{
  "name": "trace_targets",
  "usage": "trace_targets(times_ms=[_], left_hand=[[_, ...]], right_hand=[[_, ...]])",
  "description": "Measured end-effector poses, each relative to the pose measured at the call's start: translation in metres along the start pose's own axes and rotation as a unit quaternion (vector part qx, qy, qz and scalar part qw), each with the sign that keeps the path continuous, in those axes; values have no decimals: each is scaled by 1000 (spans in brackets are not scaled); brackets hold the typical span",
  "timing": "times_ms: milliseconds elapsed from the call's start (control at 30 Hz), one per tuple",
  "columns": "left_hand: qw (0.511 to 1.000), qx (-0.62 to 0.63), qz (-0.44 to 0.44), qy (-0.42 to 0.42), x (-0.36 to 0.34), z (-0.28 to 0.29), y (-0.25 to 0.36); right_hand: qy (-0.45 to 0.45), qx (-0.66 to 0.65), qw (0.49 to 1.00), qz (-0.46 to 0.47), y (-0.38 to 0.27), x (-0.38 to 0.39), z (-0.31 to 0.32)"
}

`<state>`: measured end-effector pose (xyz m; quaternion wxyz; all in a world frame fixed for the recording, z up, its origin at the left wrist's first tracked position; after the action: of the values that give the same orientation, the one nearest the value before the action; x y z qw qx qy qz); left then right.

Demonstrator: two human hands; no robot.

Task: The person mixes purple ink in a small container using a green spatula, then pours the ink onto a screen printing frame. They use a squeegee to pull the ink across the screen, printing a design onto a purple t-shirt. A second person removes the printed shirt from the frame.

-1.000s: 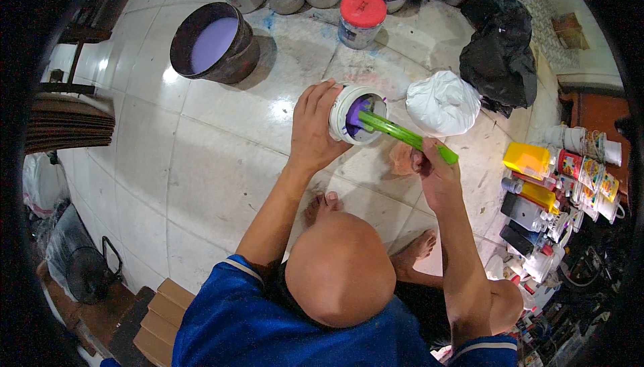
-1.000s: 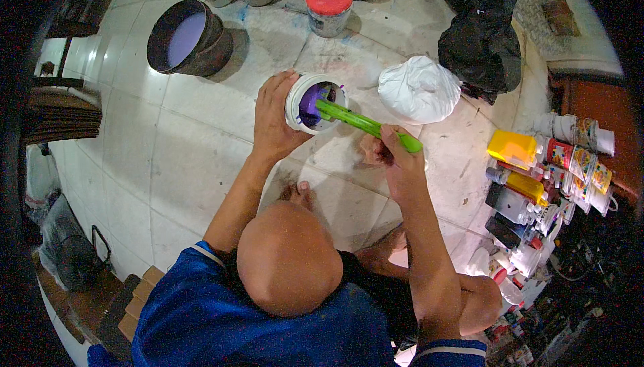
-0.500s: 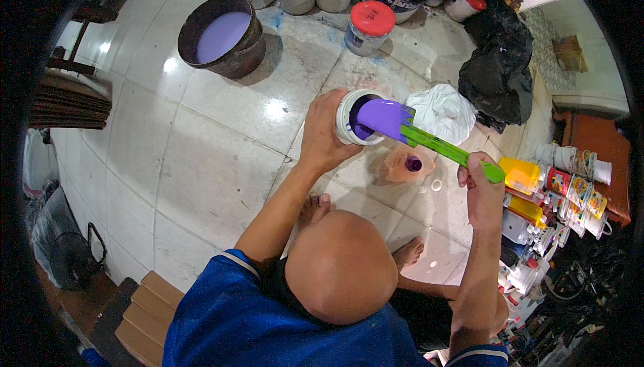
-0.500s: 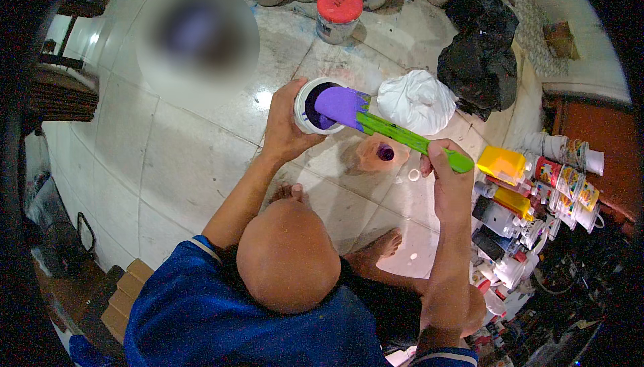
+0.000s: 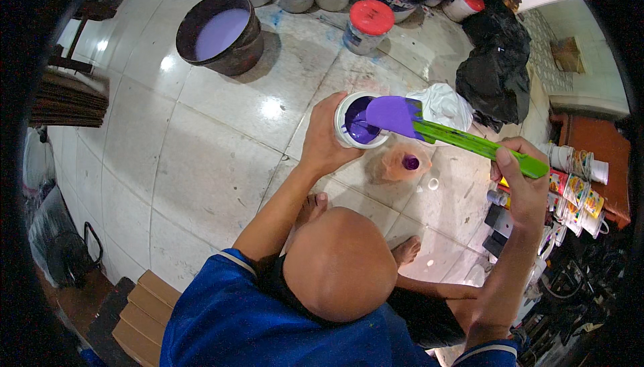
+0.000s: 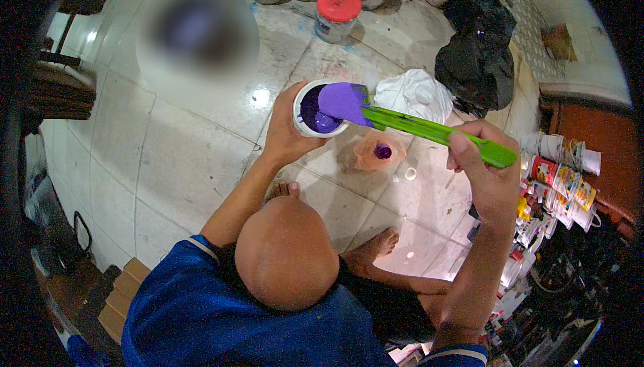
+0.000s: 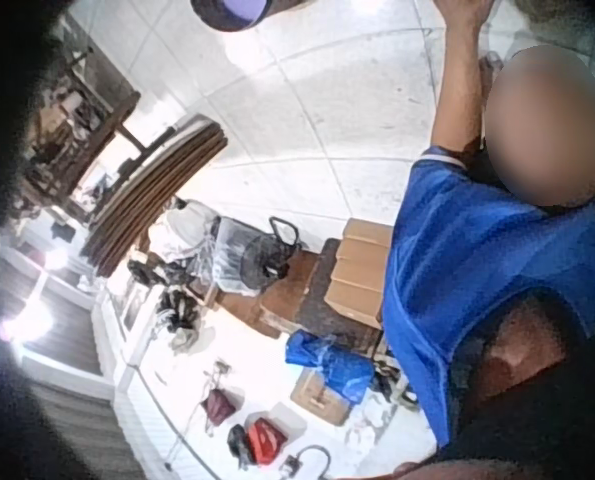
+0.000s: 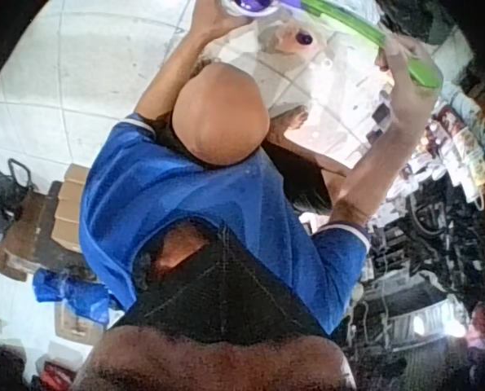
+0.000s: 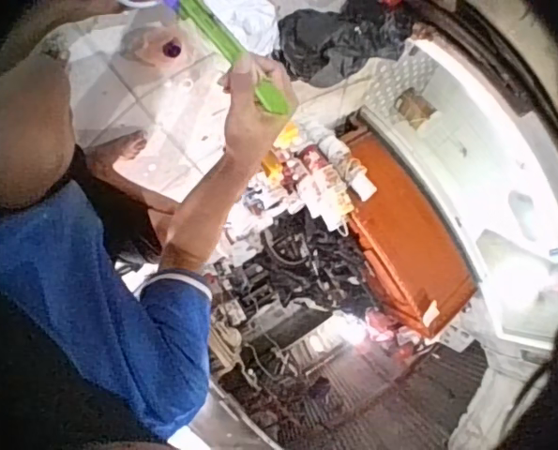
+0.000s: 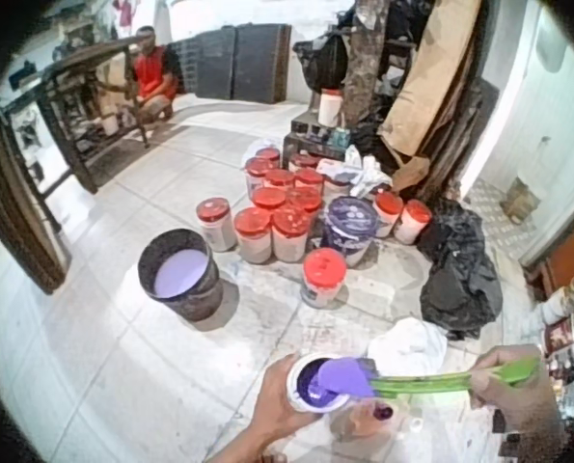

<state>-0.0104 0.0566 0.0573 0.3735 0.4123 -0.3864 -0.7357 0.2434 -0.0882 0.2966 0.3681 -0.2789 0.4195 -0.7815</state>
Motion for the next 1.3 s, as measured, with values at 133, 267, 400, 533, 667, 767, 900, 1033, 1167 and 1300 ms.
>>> trace_targets(times_ms=[133,267,400,533,667,767,900,1033,1167,1300], left_hand=[[1000,2,17,-24,4,-1,1],[998,31,20,-42,7,-3,5],[998,31,9,-52,7,-1,7],[998,30,7,-49,9,0,7],[996,68,40,-47,13,-4,4],[990,111,75,-49,19,-9,0],[973,181,132,-47,22,-25,-12],[964,222,141,-38,13,-29,-34],[978,166,124,-13,-1,-33,-62],[975,169,141,-22,-7,-44,-82]], right_hand=[[-86,114,987,80,-22,-13,-32],[-163,215,927,259,-16,-30,-87],[-264,257,882,292,-7,-37,-110],[-190,341,849,357,-10,-45,-110],[-305,303,854,293,-7,-50,-122],[-299,366,851,230,-4,-66,-118],[-299,178,915,206,16,-67,-115],[-193,130,964,131,102,-49,-53],[-168,358,906,-152,256,8,-31],[45,393,913,-104,346,56,-43]])
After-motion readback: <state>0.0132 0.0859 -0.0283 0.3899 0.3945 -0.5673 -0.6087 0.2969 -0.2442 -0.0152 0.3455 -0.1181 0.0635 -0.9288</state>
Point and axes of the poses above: each hand's wrist, its own x-axis away from the middle knuckle, its own z-axis out of the back of the hand, y = z × x, the point moved 3 cm from there along -x, towards the middle knuckle, and after that the axes turned 9 degrees about y, right-handed, at the moved point
